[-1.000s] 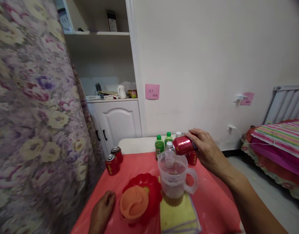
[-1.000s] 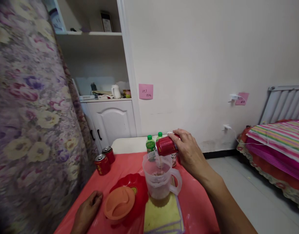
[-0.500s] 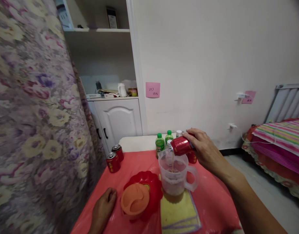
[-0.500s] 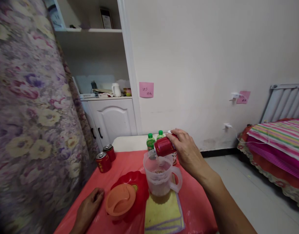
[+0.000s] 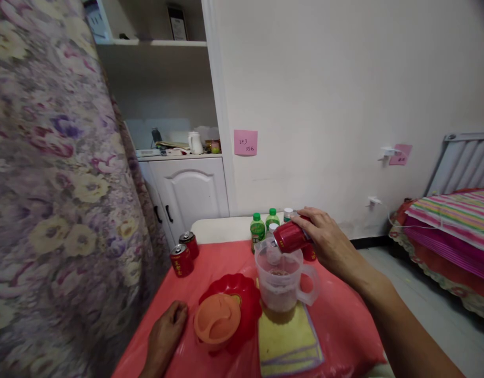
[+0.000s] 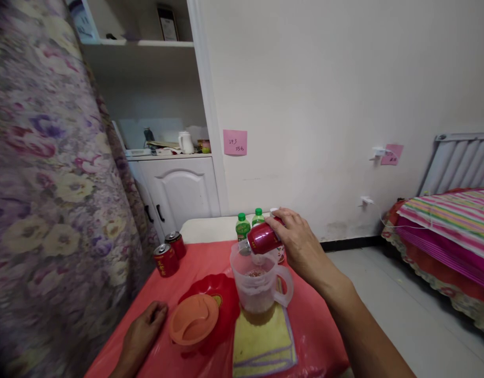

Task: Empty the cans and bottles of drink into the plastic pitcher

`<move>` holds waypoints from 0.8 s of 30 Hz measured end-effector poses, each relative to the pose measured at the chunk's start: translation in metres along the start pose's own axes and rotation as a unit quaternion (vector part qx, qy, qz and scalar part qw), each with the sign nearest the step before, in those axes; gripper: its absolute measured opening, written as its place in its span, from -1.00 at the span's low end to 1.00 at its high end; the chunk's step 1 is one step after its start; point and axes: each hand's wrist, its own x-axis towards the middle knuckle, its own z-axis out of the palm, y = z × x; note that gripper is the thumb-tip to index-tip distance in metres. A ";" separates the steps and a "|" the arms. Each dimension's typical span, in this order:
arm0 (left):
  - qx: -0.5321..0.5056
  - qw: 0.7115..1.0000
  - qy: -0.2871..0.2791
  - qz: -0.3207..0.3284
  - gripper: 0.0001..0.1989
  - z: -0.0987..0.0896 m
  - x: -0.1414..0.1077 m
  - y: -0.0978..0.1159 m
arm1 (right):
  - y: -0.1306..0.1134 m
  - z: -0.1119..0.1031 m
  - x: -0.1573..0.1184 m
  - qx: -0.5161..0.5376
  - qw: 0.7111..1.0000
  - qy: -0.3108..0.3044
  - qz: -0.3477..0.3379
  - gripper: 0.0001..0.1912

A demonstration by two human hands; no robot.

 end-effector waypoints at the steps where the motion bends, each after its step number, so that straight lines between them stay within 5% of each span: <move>1: 0.001 1.000 -0.001 -0.002 -0.69 0.000 0.000 0.000 | -0.001 0.000 0.000 0.000 1.000 -0.001 0.000 -0.39; 24: 0.006 1.000 -0.002 -0.010 -0.70 0.001 0.001 0.001 | -0.016 0.008 0.001 -0.011 0.999 -0.041 -0.024 -0.19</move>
